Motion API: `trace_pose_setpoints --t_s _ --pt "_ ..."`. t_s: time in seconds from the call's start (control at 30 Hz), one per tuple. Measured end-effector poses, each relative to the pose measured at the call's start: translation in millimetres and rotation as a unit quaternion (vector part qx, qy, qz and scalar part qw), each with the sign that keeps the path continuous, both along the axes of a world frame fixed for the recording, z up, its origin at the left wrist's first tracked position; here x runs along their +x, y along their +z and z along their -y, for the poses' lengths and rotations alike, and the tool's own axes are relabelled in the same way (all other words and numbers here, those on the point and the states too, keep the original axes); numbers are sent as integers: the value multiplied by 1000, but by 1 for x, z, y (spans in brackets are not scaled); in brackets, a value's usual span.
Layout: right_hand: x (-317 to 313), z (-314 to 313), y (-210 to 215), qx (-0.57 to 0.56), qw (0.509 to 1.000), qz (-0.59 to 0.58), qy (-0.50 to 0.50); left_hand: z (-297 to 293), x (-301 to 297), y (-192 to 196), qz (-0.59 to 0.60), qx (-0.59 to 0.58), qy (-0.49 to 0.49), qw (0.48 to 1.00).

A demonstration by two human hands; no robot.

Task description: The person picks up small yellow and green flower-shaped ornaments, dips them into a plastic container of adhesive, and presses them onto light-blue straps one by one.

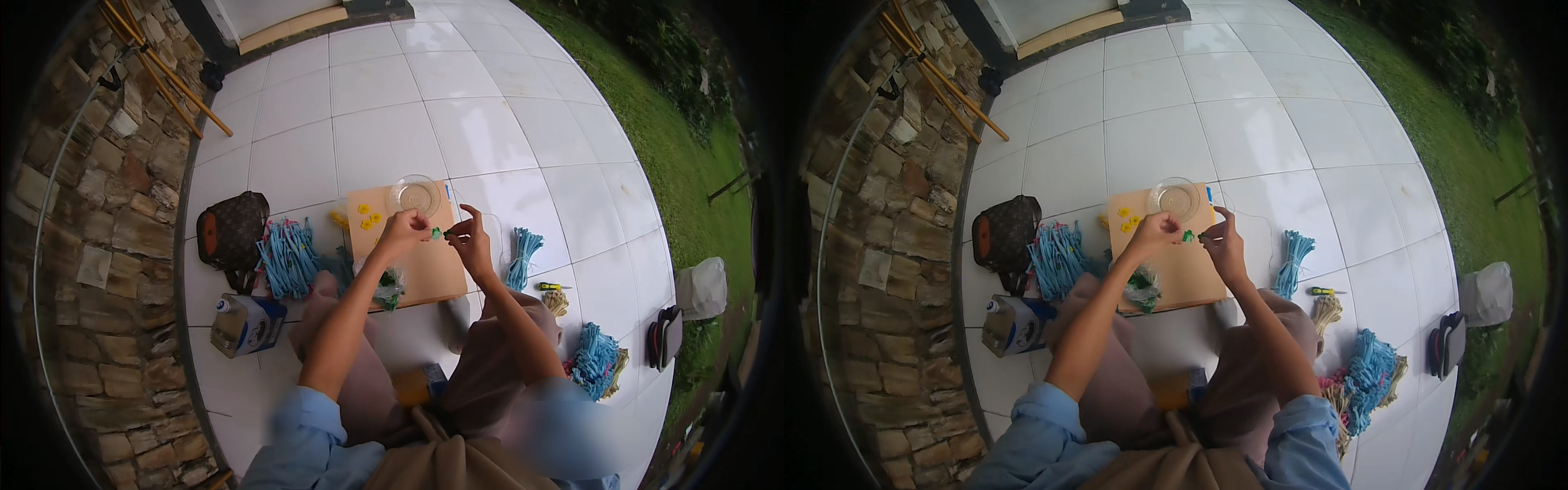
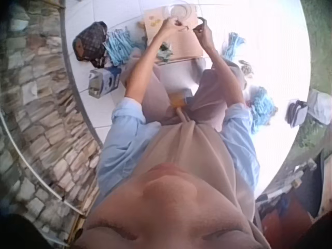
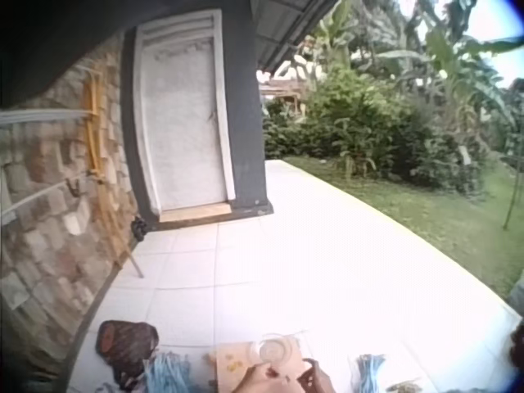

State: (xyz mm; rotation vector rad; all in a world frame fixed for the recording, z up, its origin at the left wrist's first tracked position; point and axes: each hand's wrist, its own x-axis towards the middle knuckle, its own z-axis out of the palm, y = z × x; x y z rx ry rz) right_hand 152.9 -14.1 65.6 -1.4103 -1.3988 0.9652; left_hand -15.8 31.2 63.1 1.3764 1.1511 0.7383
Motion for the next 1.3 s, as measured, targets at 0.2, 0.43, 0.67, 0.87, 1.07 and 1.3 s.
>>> trace_pose_setpoints --t_s 0.2,0.43,0.67,0.87,1.07,1.3 --pt "-4 8 -64 84 954 282 47 9 10 -51 -303 124 -35 944" --pt "-14 6 -48 -5 941 317 117 8 -4 -33 -327 220 32 919" --pt "-60 2 6 8 981 46 188 27 -79 11 -225 24 -63 972" --pt "-95 17 -40 70 940 228 243 60 -79 -10 -363 192 -78 908" --pt "-118 18 -27 31 916 315 249 71 -81 -29 -445 203 -39 871" --pt "-101 20 -41 146 920 285 225 77 -56 -28 -490 286 -4 824"
